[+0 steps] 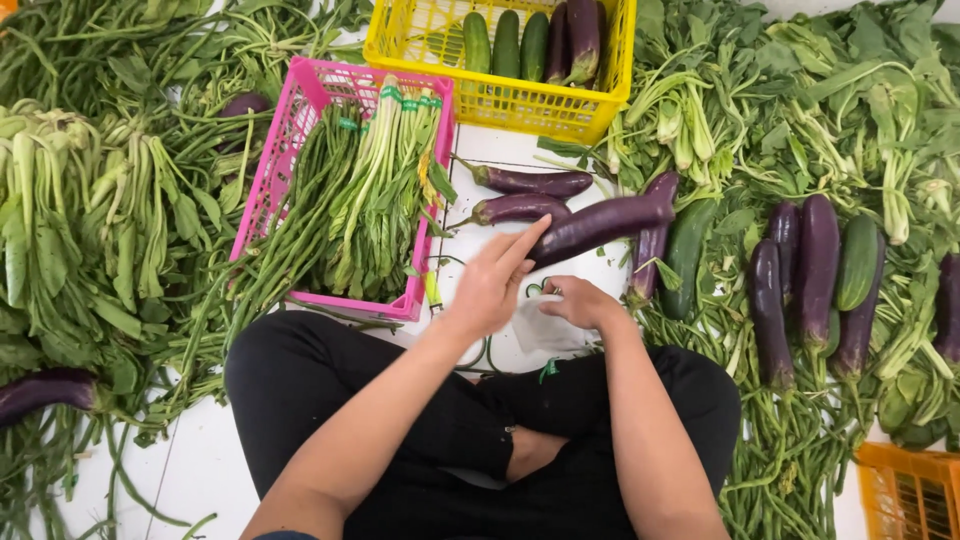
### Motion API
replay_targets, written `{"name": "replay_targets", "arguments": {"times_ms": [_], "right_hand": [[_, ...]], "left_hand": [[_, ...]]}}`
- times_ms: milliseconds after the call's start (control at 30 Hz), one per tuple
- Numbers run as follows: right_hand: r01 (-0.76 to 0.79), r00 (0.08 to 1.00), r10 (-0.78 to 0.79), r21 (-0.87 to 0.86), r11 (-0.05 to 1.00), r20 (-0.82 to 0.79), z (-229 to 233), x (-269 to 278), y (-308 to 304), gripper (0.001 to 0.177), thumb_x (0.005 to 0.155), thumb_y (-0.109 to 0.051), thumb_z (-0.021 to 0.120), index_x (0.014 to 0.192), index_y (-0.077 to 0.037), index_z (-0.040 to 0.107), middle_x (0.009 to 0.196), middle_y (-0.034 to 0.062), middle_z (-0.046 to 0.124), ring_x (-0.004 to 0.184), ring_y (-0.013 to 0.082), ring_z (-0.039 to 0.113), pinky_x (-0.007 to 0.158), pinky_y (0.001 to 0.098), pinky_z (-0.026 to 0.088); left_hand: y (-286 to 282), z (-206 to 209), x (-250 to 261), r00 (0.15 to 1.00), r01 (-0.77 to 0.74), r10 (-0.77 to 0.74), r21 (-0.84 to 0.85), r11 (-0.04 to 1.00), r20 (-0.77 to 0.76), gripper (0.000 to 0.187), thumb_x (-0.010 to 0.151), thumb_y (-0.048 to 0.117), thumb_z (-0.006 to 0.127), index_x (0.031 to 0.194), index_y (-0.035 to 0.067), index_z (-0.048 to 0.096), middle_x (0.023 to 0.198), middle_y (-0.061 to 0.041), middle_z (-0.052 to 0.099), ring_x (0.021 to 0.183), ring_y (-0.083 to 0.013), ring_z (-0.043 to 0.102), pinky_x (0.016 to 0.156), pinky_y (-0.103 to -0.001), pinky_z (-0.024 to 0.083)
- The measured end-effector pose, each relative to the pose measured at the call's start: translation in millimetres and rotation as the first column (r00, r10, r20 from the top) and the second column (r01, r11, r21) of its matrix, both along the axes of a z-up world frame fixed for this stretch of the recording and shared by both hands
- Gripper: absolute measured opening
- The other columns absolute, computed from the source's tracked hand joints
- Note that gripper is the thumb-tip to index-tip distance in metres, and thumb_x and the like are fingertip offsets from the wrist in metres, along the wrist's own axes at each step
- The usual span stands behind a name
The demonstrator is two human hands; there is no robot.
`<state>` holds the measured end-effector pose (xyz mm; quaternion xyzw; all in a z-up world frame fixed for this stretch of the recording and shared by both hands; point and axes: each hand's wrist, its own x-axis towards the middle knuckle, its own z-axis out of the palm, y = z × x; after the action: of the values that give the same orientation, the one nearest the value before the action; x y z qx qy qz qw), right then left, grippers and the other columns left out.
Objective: Cleaning and sorting eggplants by wiping each one with a cloth before placing them in a container.
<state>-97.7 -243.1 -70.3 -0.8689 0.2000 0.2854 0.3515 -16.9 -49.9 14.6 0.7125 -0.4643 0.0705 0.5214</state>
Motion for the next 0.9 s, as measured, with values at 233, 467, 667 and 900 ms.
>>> {"name": "replay_targets", "arguments": {"times_ms": [233,467,667,900], "right_hand": [[-0.008,1.0,0.005,0.09,0.996,0.03,-9,0,4,0.051,0.086,-0.041,0.068,0.123,-0.007,0.069,0.128,0.0265,0.068,0.126,0.0485,0.058,0.109,0.0569,0.047],[-0.027,0.999,0.024,0.081,0.996,0.033,24,6,13,0.063,0.081,-0.053,0.072,0.12,-0.004,0.068,0.13,0.0227,0.067,0.127,0.0442,0.059,0.113,0.0543,0.046],[0.033,0.999,-0.033,0.069,0.997,-0.003,18,1,9,0.06,0.081,-0.057,0.07,0.113,-0.007,0.07,0.127,0.0208,0.07,0.127,0.0403,0.061,0.111,0.0514,0.047],[0.044,0.999,-0.044,0.004,0.999,-0.032,22,-3,5,0.043,0.086,-0.047,0.071,0.118,-0.018,0.072,0.121,0.0218,0.071,0.124,0.039,0.063,0.103,0.0491,0.051]], "left_hand": [[-6,-34,-1,0.089,0.15,-0.453,-0.438,0.886,-0.887,0.041,0.107,0.024,0.045,0.141,0.004,0.057,0.088,-0.028,0.063,0.069,-0.0358,0.069,0.05,-0.042,0.06],[0,-44,7,-0.455,0.174,-0.552,-0.677,0.715,-0.699,0.054,0.096,0.048,0.039,0.113,-0.001,0.054,0.065,-0.01,0.036,0.044,-0.0199,0.037,0.037,-0.03,0.035],[7,-12,7,-0.321,0.235,-0.624,-0.698,0.676,-0.712,0.046,0.102,0.037,0.029,0.122,0.005,0.055,0.073,-0.013,0.046,0.058,-0.0184,0.044,0.044,-0.026,0.039],[-2,11,1,0.761,0.194,-0.192,-0.064,0.979,-0.62,0.053,0.112,0.029,0.034,0.158,0.002,0.034,0.148,-0.03,0.049,0.139,-0.0378,0.048,0.116,-0.049,0.039]]}}
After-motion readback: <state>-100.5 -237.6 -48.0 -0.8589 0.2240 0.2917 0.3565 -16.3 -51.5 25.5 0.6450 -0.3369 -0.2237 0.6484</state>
